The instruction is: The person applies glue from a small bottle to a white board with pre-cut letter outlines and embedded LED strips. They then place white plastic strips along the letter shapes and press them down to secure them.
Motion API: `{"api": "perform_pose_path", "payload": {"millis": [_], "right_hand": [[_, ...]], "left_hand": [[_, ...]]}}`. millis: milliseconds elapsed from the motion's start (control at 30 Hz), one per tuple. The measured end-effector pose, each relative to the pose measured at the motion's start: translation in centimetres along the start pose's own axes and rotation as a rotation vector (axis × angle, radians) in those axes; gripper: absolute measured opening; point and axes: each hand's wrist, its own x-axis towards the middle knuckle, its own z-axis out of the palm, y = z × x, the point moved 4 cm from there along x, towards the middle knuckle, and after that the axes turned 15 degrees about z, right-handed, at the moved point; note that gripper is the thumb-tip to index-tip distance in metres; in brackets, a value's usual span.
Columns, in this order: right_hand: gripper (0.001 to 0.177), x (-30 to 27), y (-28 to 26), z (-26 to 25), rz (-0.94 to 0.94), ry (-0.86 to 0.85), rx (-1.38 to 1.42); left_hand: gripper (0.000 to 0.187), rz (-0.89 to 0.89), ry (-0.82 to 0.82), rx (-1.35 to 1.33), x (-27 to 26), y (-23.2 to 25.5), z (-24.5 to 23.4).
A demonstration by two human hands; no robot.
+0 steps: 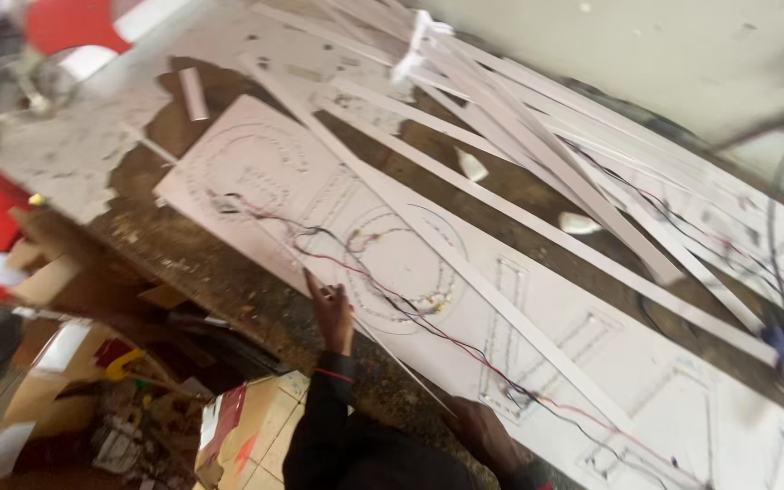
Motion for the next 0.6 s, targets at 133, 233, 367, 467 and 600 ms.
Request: {"api": "perform_pose_path", "payload": {"millis": [133, 233, 367, 467, 600], "right_hand": [[0.032, -0.1, 1.3, -1.4, 0.144, -0.031, -0.003], [0.028, -0.6, 3.9, -1.5, 0.111, 0.021, -0.028], [0.022, -1.1, 5.4, -2.8, 0.304, 0.043, -0.284], [0.025, 0.9, 6.8, -1.1, 0.271, 0.131, -0.359], [0.03, 3.5, 3.6, 0.9, 0.134, 0.219, -0.214]], "left_hand": [[0.086, 0.173, 0.002, 0.064, 0.5, 1.1, -0.3], [0.085, 0.083, 0.031, 0.059, 0.1, -0.5, -1.5], [0.079, 0.175, 0.008, 0.053, 1.7, -5.7, -3.2], [0.063, 0.287, 0.074, 0.292, 1.7, -4.4, -4.7], [0.069, 0.061, 0.078, 0.151, -0.7, -2.4, -5.7]]}}
